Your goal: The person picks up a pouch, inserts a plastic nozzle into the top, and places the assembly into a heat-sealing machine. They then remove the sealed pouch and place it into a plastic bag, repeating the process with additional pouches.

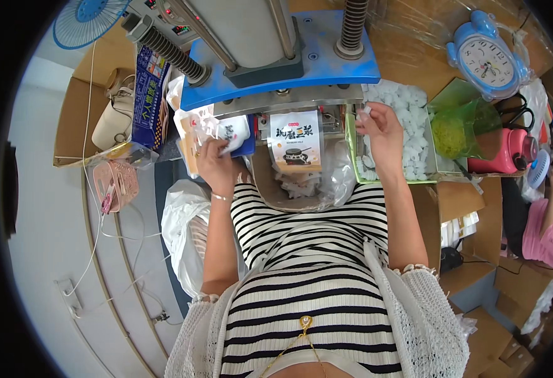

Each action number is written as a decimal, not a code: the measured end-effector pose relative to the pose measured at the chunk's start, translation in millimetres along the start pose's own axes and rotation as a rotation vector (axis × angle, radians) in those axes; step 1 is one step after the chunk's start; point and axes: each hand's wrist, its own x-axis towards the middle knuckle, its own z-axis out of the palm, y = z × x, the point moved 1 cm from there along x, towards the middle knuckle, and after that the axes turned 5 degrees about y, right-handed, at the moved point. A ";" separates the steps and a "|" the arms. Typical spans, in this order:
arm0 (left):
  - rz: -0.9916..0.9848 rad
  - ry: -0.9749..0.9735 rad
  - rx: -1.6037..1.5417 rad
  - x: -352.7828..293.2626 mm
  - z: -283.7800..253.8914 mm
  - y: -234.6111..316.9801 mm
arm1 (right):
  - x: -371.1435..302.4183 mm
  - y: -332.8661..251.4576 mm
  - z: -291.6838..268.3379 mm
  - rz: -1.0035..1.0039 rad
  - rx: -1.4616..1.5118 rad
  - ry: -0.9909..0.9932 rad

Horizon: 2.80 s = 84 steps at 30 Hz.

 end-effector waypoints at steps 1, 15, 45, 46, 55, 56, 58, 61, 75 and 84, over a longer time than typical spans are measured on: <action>-0.003 0.056 -0.018 10.8 1.6 -1.8 | -3.0 -2.5 1.2 0.028 0.024 -0.021; -0.211 -0.253 -0.251 -7.0 -37.0 102.9 | -30.7 -8.3 47.4 -0.108 0.098 -0.277; 0.252 0.105 0.290 -22.6 5.8 68.4 | 39.2 32.9 -16.7 -0.710 -1.148 -0.044; 0.251 0.101 0.289 -25.8 2.8 63.6 | 39.1 33.8 -18.0 -0.739 -1.109 -0.075; -0.311 -0.281 -0.456 -13.4 -24.5 99.8 | -16.7 -7.3 34.4 -0.093 -0.153 -0.270; -0.329 -0.323 -0.545 -16.8 -18.5 107.0 | -20.7 -11.5 40.4 -0.254 -0.176 -0.381; -0.438 -0.348 -0.658 -24.2 -2.2 108.7 | -10.8 -16.4 45.1 -0.425 -0.307 -0.464; -0.655 -0.395 -0.883 -35.6 15.5 106.4 | 1.2 -14.5 54.0 -0.769 -0.569 -0.624; -0.709 -0.411 -0.881 -8.4 69.3 69.5 | 13.1 12.6 11.2 -0.534 -0.724 -0.013; -0.023 0.095 0.193 36.2 10.1 71.3 | 32.1 26.8 -16.5 -0.566 -1.185 -0.073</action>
